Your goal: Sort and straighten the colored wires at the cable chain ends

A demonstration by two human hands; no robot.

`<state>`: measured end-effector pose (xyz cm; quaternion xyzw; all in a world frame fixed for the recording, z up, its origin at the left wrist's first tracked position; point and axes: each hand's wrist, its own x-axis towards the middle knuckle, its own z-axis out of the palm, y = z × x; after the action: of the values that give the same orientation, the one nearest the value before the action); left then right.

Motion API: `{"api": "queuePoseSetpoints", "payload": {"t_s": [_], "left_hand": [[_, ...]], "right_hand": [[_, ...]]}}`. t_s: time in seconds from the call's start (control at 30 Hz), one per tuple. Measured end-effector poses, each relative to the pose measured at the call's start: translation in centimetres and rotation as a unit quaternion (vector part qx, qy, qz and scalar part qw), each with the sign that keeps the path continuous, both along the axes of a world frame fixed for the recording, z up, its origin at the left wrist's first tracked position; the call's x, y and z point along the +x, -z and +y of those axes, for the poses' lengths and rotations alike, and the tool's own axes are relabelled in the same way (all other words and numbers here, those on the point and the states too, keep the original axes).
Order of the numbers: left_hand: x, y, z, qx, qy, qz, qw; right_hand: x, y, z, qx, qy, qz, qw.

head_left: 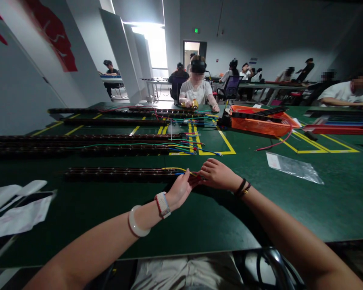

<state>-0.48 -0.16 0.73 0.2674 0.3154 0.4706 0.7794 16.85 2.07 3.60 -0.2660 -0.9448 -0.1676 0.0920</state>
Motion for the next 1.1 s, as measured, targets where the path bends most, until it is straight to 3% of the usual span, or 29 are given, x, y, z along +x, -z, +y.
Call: {"api": "queuePoseSetpoints", "payload": {"t_s": [0.13,0.23,0.37,0.6,0.77,0.93,1.1], "left_hand": [[0.0,-0.2,-0.1,-0.001,-0.005,0.0,1.0],[0.0,0.0,0.0,0.01,0.005,0.01,1.0],[-0.1,0.3,0.1,0.016,0.008,0.018,1.0],[-0.2,0.3,-0.1,0.038,0.014,0.032,0.999],[-0.2,0.4,0.0,0.042,0.013,0.022,0.999],[-0.2,0.6,0.1,0.032,0.017,0.019,0.999],[-0.3,0.3,-0.1,0.039,0.022,0.022,0.999]], "right_hand": [[0.1,-0.6,-0.1,-0.017,0.025,0.01,0.999],[0.4,-0.3,0.4,-0.057,0.074,0.099,0.991],[0.7,1.1,1.5,-0.12,0.147,0.217,0.958],[-0.3,2.9,3.4,-0.033,0.207,0.171,0.963],[-0.4,3.0,4.1,-0.056,0.155,0.121,0.979],[1.1,2.1,2.5,-0.096,0.135,0.195,0.967],[1.6,0.1,1.0,-0.13,0.015,0.064,0.989]]}}
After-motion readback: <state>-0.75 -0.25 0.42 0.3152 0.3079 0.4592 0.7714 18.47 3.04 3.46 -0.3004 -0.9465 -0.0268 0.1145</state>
